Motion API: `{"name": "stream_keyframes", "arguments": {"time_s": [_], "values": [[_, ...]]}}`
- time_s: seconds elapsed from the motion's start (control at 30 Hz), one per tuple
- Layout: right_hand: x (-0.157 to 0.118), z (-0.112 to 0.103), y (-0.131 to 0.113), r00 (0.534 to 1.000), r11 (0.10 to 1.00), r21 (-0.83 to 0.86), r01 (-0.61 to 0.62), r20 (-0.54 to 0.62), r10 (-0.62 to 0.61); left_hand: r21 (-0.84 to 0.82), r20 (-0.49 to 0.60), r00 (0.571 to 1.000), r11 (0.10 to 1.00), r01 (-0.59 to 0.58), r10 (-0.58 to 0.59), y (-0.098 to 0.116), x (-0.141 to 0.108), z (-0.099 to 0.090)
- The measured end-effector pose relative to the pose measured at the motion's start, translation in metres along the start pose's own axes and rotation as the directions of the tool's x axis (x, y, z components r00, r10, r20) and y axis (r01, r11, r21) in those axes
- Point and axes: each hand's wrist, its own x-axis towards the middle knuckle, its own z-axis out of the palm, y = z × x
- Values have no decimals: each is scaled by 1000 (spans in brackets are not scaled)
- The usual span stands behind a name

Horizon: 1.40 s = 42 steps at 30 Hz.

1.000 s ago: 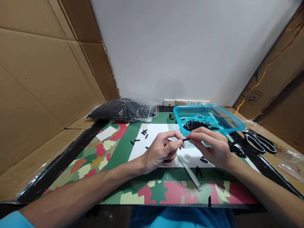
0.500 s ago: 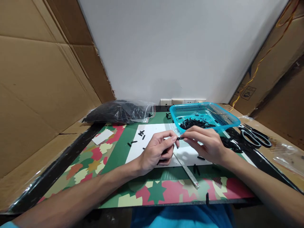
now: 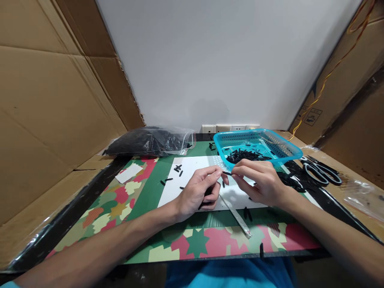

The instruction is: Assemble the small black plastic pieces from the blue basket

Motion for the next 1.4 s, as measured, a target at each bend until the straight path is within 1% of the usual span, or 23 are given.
{"name": "stream_keyframes", "arguments": {"time_s": [0.07,0.13,0.2,0.23,0.27,0.3,0.33,0.4,0.43,0.5,0.53,0.57,0.67,0.7,0.77,0.87,0.93,1.03,1.1,1.17,1.23,1.3,1.4], "values": [[2,-3,3,999,998,-46,-34,-42,32,6,-2,1000,1000,13,-13,0,0,0],[4,-6,10,987,975,-174,-140,-108,122,11,1,1000,1000,24,-24,1,0,0],[4,-9,20,960,900,-338,-275,-151,237,13,-1,1000,999,31,-31,1,-1,0],[3,-10,25,950,863,-397,-313,-151,275,13,-3,999,999,33,-33,1,-1,0],[2,-11,29,939,837,-426,-343,-158,305,12,-5,999,999,33,-33,0,-1,0],[2,-11,32,934,830,-429,-357,-163,318,10,-7,999,999,35,-35,0,-1,0],[1,-10,32,936,842,-410,-352,-162,312,7,-7,999,999,41,-41,-1,-1,0],[1,-6,27,955,902,-315,-295,-135,265,1,-5,998,998,64,-64,-5,0,-1],[1,-4,21,970,939,-248,-241,-100,222,-3,-4,996,996,85,-85,-7,1,-1],[3,2,5,995,987,-124,-101,-33,97,-11,-3,991,991,135,-135,-11,2,0],[4,5,-3,999,995,-93,-47,-1,47,-20,-2,986,986,167,-167,-13,2,0],[5,7,-10,1000,997,-75,-2,5,2,-23,3,981,981,191,-191,-14,3,1],[5,13,-21,990,998,35,45,132,-50,-31,4,977,976,214,-214,-15,2,3],[5,15,-22,984,996,76,44,169,-56,-35,-1,977,976,214,-215,-15,2,4],[3,17,-21,977,987,159,27,206,-60,-46,-3,976,975,218,-218,-15,2,5],[2,19,-20,975,970,245,-4,217,-50,-57,-9,978,976,209,-210,-17,2,6],[2,19,-19,975,965,260,-19,219,-40,-77,-41,980,979,190,-194,-19,2,5],[4,16,-19,983,965,259,-34,182,-14,-92,-70,987,986,139,-146,-18,3,5],[5,12,-17,991,963,263,-58,133,23,-82,-78,992,993,90,-97,-16,4,4],[7,7,-15,990,950,289,-116,111,87,-70,-98,994,997,42,-49,-13,5,3],[8,4,-13,979,923,333,-195,124,162,-61,-105,994,998,16,-23,-11,5,2],[8,1,-11,962,893,364,-266,162,220,-34,-93,996,999,2,-5,-9,3,3],[7,0,-10,944,863,388,-324,191,269,71,-74,996,996,-47,52,-10,-1,5]]}}
